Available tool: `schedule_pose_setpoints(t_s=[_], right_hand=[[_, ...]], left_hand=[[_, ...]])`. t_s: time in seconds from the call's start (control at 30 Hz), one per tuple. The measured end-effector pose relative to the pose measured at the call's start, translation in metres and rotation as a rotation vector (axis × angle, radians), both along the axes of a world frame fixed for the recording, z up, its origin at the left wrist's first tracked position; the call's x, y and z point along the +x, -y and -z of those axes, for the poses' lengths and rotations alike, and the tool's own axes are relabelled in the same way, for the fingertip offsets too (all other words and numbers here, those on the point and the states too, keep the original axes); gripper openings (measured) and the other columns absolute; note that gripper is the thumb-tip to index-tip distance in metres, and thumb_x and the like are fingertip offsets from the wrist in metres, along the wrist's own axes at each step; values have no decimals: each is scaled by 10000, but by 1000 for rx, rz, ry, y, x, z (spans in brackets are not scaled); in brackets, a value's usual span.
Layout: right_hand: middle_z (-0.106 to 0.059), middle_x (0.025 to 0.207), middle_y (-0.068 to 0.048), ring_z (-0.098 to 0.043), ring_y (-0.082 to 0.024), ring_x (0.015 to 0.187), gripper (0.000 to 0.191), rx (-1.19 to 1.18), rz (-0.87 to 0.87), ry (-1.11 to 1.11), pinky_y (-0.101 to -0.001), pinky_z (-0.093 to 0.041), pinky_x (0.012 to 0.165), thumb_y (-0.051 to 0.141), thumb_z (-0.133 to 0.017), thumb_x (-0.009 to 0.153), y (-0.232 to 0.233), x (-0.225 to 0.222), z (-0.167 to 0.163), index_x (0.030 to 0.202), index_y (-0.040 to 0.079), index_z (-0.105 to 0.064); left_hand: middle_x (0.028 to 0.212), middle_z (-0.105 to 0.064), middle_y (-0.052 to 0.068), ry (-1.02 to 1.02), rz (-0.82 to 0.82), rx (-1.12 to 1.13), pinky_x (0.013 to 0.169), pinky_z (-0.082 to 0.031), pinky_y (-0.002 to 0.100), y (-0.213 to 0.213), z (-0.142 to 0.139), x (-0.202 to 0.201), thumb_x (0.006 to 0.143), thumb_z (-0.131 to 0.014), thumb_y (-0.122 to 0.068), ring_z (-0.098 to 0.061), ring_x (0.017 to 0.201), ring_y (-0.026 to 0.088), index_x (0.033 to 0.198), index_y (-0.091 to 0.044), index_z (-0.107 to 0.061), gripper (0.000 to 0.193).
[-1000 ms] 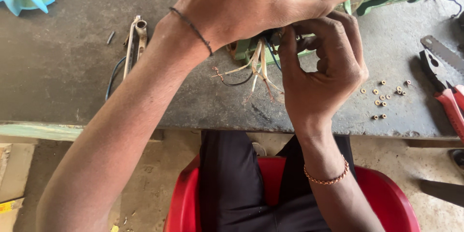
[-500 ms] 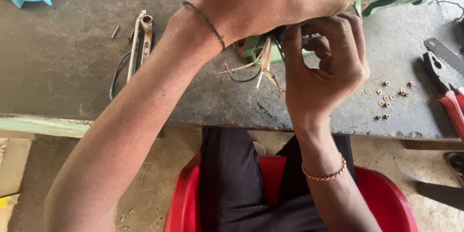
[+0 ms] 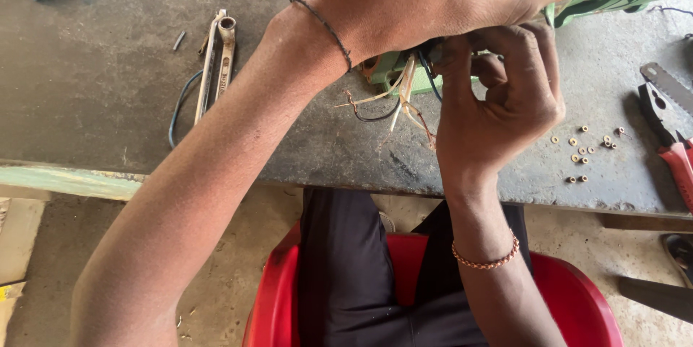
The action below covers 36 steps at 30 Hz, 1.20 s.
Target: The person works on a green electric motor, using a screwdriver to tighten terminal screws and connecting wires. They strip wire ends with pliers, insert wires into terminals, and secure a cylindrical component to the motor housing.
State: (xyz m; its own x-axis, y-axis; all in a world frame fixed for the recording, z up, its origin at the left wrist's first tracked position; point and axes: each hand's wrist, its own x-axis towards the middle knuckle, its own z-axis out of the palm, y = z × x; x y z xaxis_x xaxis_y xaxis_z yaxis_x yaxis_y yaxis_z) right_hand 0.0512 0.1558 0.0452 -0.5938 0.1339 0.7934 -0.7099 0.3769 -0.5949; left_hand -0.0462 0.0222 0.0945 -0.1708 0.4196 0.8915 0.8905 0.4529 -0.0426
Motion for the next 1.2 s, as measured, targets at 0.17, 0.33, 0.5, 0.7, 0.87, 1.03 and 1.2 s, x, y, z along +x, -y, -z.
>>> schedule_pose_setpoints(t_s=[0.17, 0.33, 0.5, 0.7, 0.87, 1.03, 1.2], right_hand=[[-669, 1156, -110, -730, -135, 968, 145, 101, 27, -54, -217, -681, 753, -152, -739, 1052, -2, 2, -2, 1147, -64, -676], [-660, 1161, -110, -739, -142, 993, 164, 75, -5, -28, -239, -664, 798, -158, -733, 1070, -2, 4, -2, 1189, -74, -658], [-646, 1185, -110, -740, -149, 993, 165, 12, -40, -34, -263, -657, 818, -181, -712, 1068, -1, 1, 1, 1187, -83, -654], [-627, 1164, -106, -719, -144, 997, 158, 21, -23, -39, -266, -659, 817, -183, -721, 1071, 0, -1, 5, 1174, -88, -648], [-623, 1177, -106, -725, -147, 983, 129, 1, -41, -43, -274, -660, 812, -181, -699, 1085, 1, -3, 6, 1152, -89, -636], [-624, 1187, -107, -728, -135, 952, 111, -22, -67, -47, -271, -658, 793, -170, -678, 1099, 2, -4, 7, 1151, -85, -631], [-624, 1208, -119, -719, -142, 968, 121, 32, -34, -92, -266, -654, 771, -170, -663, 1095, 2, -5, 8, 1171, -76, -647]], left_hand=[[469, -507, -29, 52, 20, -2, 331, -395, 211, -1, 0, -3, 1021, -805, -510, -463, 343, 62, 814, -67, -720, 497], [554, -631, 12, 133, 93, 21, 381, -488, 200, -3, 1, -3, 996, -765, -470, -587, 409, 66, 950, -23, -754, 450], [537, -648, 42, 132, 57, 32, 367, -506, 221, -6, 1, -5, 981, -790, -531, -599, 383, 94, 904, -4, -748, 535], [555, -652, 38, 116, 82, 38, 383, -512, 205, -5, 1, -5, 993, -771, -515, -607, 402, 82, 913, -10, -746, 512], [506, -622, 27, 116, 70, 49, 352, -492, 206, -7, 0, -5, 970, -765, -539, -581, 363, 79, 826, -22, -733, 538], [520, -608, 6, 115, 57, 64, 363, -490, 201, -8, 0, -6, 979, -739, -579, -569, 376, 64, 821, -45, -727, 558], [506, -567, -16, 5, -8, 56, 342, -445, 215, -8, 1, -9, 969, -756, -582, -522, 361, 65, 797, -62, -705, 550]])
